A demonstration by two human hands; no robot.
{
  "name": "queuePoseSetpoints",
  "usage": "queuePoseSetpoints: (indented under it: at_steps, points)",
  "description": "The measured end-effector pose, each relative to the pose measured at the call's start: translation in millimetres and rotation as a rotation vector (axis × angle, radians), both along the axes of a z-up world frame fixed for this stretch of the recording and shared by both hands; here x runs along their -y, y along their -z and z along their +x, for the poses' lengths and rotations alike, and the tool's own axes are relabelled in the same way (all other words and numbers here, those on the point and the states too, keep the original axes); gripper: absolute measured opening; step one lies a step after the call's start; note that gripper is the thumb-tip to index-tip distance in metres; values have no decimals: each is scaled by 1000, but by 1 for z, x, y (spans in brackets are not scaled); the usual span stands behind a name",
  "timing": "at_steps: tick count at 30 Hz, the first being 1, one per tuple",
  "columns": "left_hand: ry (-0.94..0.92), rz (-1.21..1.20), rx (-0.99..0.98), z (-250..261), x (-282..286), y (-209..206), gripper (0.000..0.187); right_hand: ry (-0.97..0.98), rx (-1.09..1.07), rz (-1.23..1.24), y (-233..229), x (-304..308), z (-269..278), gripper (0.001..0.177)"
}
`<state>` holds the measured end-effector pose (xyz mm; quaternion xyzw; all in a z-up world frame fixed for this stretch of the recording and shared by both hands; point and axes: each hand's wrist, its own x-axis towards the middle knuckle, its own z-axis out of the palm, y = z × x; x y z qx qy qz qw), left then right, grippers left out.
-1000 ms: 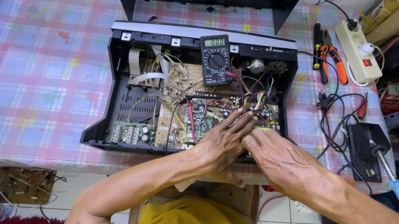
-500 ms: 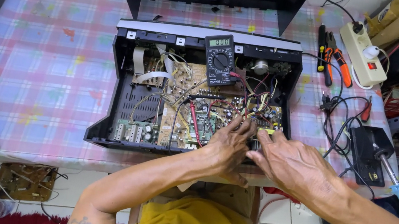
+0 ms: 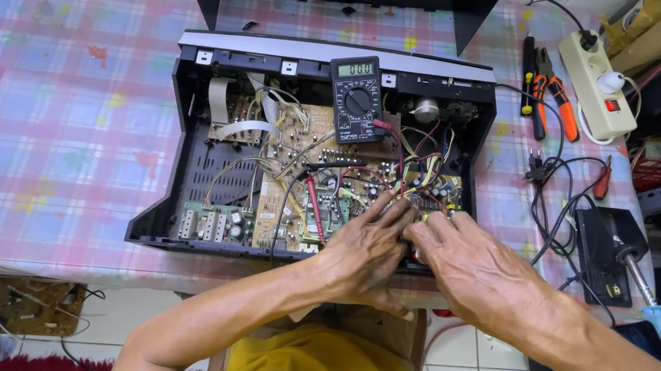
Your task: The person uses a multimeter to test various points on the circuit board of an open television set. They move the multimeter probes across different components and wires while observing the digital display.
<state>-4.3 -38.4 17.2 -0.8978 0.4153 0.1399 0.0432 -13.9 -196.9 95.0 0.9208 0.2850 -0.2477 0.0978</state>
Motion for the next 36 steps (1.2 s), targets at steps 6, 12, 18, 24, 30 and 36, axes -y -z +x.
queuePoseSetpoints:
  at_steps: [6, 12, 18, 24, 30, 36]
  points:
    - [2, -43, -61, 4, 0, 2, 92, 197, -136, -1, -19, -8, 12, 41]
    - [4, -53, -112, 9, 1, 15, 104, -13, -166, 66, -4, 3, 13, 48]
    - [8, -250, 7, 8, 2, 64, 133, -217, 160, 244, 32, 28, 7, 60]
    - [58, -209, 0, 13, 0, 47, 126, -91, 38, 134, 22, 28, 13, 50]
    - [2, -326, 5, 11, -1, 54, 131, -425, 113, 352, 30, 34, 19, 47]
    - [26, -268, 11, 13, 1, 52, 130, -406, 188, 331, 35, 38, 24, 63]
